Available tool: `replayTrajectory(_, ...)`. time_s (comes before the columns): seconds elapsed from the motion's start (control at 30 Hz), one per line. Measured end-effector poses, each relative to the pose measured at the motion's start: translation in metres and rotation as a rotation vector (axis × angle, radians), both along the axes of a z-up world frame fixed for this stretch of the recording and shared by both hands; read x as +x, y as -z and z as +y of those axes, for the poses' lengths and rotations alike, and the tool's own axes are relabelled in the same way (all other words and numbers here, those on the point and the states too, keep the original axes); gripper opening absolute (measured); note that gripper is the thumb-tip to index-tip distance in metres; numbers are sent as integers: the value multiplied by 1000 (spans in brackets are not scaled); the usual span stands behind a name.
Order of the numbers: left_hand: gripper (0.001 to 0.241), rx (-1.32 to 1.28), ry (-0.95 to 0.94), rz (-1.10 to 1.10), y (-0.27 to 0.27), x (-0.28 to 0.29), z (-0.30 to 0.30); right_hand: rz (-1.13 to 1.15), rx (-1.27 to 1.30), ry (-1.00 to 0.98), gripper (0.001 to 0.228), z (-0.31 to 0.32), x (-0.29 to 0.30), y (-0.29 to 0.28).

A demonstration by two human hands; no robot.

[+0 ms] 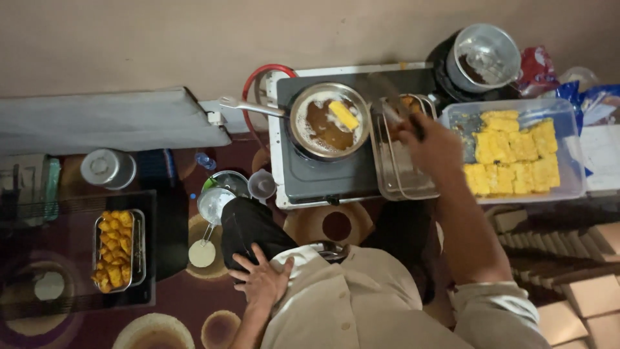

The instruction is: Frying rectangular food items in a pan and transferring them to a tray using tongs.

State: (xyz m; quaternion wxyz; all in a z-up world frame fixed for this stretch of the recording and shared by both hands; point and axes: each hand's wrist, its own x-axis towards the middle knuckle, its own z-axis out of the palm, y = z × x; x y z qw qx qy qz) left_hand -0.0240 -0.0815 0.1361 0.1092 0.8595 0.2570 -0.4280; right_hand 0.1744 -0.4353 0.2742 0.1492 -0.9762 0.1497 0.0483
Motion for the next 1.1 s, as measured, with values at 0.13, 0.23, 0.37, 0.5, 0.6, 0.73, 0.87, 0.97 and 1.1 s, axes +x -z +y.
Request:
replayTrajectory(0.13, 120, 52, -12, -83, 32, -10, 3, -328, 124, -79, 51, -72, -41, 31)
replayTrajectory(0.23, 121, 124, -9, -172, 48, -12, 2, -255, 777, 334, 13, -71, -83, 30)
replayTrajectory(0.37, 118, 151, 28, -202, 52, -14, 0, -424, 1450, 608, 40, -52, -138, 93)
replayTrajectory(0.5, 116, 147, 32, -161, 46, -1, 0, -661, 1623, 482, 67, -37, -182, 191)
replayTrajectory(0.6, 112, 163, -11, -84, 31, 13, -4, -777, 1506, 330, 35, -25, -183, 180)
replayTrajectory(0.73, 113, 150, -9, -46, 22, 20, -5, -750, 1605, 257, 66, -42, -169, 211)
replayTrajectory(0.87, 112, 188, 15, -43, 31, 20, -4, -685, 1634, 339, 53, -40, -163, 210)
replayTrajectory(0.97, 113, 192, 3, -70, 29, 18, -5, -648, 1664, 457, 47, -41, -161, 213)
replayTrajectory(1.1, 115, 210, -20, -83, 41, 18, -4, -727, 1692, 486, 53, -44, -164, 212)
